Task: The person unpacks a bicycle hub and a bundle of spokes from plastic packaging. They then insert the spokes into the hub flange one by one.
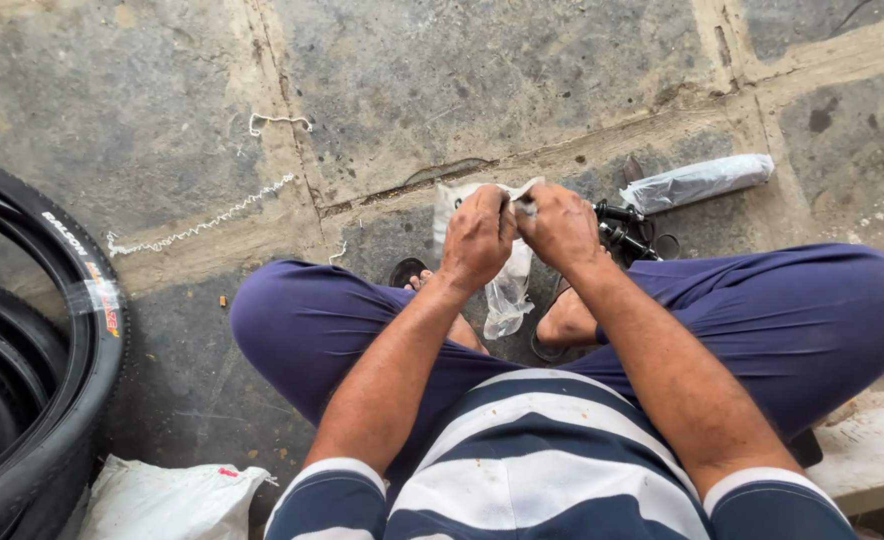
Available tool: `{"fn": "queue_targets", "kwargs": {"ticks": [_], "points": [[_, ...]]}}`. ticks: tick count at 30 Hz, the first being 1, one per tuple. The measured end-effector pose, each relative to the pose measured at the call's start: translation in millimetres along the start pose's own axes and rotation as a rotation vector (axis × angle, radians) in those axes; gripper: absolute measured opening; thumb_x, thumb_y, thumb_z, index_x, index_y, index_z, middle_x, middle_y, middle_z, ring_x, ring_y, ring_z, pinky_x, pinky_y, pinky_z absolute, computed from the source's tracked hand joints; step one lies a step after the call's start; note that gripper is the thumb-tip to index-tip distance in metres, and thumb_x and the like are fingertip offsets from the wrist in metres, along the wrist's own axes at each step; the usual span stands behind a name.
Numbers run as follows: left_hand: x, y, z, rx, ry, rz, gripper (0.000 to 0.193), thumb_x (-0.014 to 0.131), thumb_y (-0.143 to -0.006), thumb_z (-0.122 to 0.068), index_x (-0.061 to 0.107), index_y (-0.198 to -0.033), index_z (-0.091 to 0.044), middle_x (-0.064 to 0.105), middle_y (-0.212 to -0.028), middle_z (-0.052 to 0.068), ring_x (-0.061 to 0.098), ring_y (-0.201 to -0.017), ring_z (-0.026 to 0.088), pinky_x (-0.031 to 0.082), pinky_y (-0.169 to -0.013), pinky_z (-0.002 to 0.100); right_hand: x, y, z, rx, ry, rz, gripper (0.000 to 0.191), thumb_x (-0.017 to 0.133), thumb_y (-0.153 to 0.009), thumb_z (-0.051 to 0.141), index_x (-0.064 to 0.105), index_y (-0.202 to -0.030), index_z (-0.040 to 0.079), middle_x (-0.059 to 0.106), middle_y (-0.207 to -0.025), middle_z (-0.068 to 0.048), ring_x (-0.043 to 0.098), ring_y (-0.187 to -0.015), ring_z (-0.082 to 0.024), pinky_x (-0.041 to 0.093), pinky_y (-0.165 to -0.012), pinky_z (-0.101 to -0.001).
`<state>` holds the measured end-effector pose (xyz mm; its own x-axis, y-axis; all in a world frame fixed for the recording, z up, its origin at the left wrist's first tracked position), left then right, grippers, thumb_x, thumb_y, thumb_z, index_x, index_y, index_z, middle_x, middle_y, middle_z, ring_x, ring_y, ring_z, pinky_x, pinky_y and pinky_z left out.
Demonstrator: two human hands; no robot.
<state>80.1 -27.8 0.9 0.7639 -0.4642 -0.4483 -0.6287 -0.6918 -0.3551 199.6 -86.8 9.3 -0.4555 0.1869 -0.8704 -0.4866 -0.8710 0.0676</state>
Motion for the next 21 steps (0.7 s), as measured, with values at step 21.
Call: {"fn": "queue_targets", "kwargs": {"ticks": [21], "points": [[38,6,41,-0.312,-0.124,0.284,0.014,0.056,-0.097,-0.019,0.055,-0.1,-0.006,0.067,-0.096,0.019,0.067,-0.086,0.041,0.051,-0.076,0.053,-16,16,-3,-0.262,0.114,-0.153,0.025,0.074,-0.094,0.023,0.07,-0.079,0.004,0.059,-0.122,-0.016,0.06,-0.11,-0.033,0.054,-0.091,-0.0461]]}}
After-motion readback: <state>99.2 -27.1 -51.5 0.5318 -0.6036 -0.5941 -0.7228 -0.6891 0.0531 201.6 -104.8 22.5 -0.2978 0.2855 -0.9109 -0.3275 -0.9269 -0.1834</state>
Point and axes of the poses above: each hand's wrist, its own y-axis away from the middle knuckle, its own x-axis out of the palm, z = x × y, the point moved 8 cm from there along -y, towards the middle knuckle
